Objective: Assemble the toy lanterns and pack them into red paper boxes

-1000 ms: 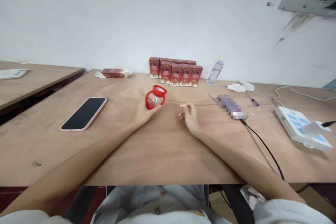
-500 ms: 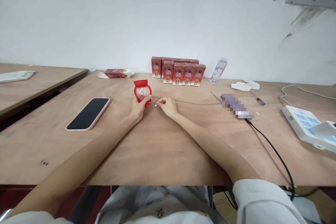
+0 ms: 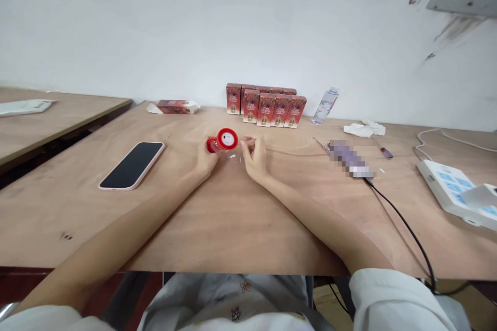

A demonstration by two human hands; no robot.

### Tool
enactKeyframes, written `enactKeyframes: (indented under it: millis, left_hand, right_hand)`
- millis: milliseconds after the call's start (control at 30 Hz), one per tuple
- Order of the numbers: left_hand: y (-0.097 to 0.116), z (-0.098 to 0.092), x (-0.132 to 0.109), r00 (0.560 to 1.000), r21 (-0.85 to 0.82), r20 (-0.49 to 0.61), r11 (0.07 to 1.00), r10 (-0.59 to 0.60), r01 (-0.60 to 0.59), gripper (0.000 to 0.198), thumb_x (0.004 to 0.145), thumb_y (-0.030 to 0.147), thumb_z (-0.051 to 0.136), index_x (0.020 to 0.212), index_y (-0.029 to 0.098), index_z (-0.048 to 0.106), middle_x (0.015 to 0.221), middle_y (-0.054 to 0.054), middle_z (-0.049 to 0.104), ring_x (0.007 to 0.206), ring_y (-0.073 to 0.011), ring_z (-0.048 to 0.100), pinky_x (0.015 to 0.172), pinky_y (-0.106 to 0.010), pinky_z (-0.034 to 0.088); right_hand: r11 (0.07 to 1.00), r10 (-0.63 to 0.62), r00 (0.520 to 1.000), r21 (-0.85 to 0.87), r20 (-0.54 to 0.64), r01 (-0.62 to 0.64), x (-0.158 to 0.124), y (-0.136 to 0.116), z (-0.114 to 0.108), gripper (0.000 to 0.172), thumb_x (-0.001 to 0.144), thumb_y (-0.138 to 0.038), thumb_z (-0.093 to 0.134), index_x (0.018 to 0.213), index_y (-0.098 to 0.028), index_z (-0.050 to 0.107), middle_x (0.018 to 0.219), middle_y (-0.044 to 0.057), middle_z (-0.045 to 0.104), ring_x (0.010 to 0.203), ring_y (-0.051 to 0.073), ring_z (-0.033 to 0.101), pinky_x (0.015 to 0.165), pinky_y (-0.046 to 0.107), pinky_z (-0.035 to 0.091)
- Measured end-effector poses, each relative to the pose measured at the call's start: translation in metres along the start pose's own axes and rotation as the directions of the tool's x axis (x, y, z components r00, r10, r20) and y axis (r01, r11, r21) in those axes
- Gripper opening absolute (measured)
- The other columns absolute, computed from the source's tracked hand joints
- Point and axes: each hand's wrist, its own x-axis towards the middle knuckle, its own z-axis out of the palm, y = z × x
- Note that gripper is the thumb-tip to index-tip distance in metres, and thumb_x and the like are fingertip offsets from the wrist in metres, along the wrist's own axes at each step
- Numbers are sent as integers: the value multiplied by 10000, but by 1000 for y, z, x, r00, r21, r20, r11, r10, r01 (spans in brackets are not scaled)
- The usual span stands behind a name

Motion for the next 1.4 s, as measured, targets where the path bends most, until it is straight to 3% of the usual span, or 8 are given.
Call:
enactKeyframes:
  millis: [167,467,667,900,1400]
  left_hand:
    - [-5,-5,5,999,73,17,996,47,-48,334,536,239,673,837,183,540,838,-10,618,807,-186,601,777,-346,484]
    - [-11,-16,13,994,201,66,974,90,-101,314,533,194,623,831,180,528,821,-17,615,760,-184,581,742,-345,467]
    - [-13,-27,19,978,441,139,874,157,-203,309,534,110,528,827,201,497,802,-6,594,751,-186,561,707,-324,446]
    - [-5,-33,16,953,588,238,753,188,-295,301,517,73,453,783,213,451,707,21,551,651,-160,521,596,-280,398]
    - [5,-31,13,954,591,256,755,158,-284,229,481,92,446,656,216,366,587,43,411,555,-130,395,525,-272,298]
  right_hand:
    - [998,-50,988,-31,148,56,-3,-3,-1,179,887,-384,495,962,-258,596,970,35,536,699,131,506,725,283,447]
    - [976,-205,971,-48,120,212,0,0,1,143,881,-295,537,901,-232,664,1075,67,610,1042,176,588,926,315,463]
    - [946,-268,952,-146,148,289,0,11,5,156,892,-266,510,899,-207,654,1120,92,650,1033,190,628,898,333,500]
    - [895,-328,923,-248,199,372,0,21,5,142,869,-187,496,864,-183,638,1038,102,702,945,204,668,859,343,518]
    - [934,-279,946,-181,165,307,2,18,0,76,791,-173,573,748,-199,630,940,63,732,871,181,688,792,300,529]
